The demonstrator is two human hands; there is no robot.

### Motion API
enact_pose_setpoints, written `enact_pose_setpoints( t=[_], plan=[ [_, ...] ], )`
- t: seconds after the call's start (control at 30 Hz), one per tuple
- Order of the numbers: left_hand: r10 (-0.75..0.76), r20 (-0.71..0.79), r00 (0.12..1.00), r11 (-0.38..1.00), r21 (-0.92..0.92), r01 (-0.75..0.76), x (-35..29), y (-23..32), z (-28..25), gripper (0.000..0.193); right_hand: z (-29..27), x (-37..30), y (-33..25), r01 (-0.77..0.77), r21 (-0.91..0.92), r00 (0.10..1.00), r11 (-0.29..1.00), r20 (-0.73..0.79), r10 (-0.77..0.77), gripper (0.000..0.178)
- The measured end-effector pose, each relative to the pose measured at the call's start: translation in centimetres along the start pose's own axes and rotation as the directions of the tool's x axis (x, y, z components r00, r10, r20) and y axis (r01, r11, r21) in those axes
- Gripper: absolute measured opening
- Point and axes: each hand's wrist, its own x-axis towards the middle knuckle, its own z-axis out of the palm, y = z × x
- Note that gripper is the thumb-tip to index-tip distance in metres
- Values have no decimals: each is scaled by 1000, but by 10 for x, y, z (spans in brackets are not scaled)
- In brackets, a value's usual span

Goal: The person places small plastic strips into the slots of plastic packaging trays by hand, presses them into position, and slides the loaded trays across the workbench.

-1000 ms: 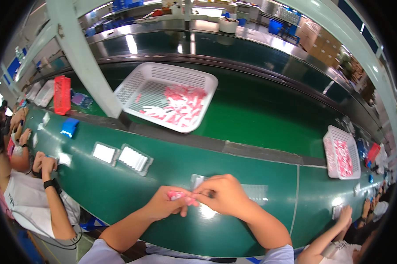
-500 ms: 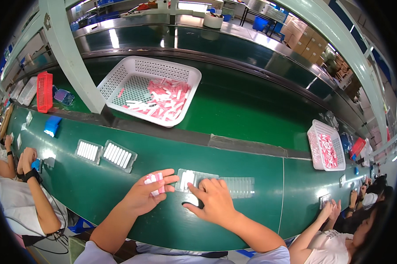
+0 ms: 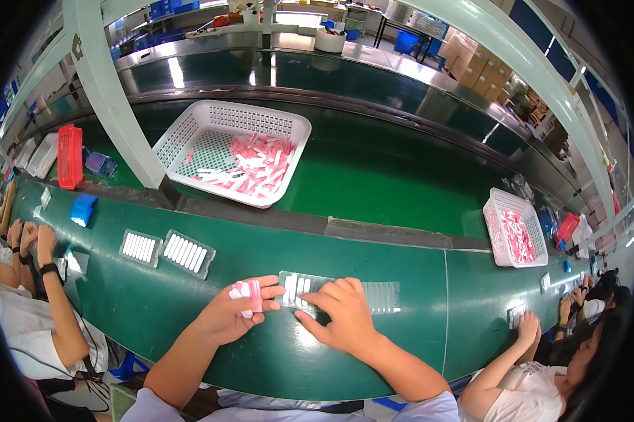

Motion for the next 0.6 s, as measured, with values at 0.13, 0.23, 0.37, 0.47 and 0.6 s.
enact_pose_setpoints(
  t=[0.13,0.23,0.37,0.47,0.6],
  plan=[
    [-148,206,967,986,101,129,1,-1,3,55,1,5,-12,-122,302,992,946,-5,129,36],
    [-268,195,943,950,215,225,-1,-5,12,56,2,12,-19,-232,322,967,918,176,183,35],
    [-309,267,913,936,258,242,1,-17,5,53,15,1,-8,-208,375,970,903,195,142,30],
    [-333,285,899,923,295,248,1,-17,1,55,17,-2,-3,-295,524,950,799,252,185,30],
    [-384,275,881,908,285,307,2,-14,2,56,12,-3,-6,-133,375,981,918,185,66,31]
  ],
)
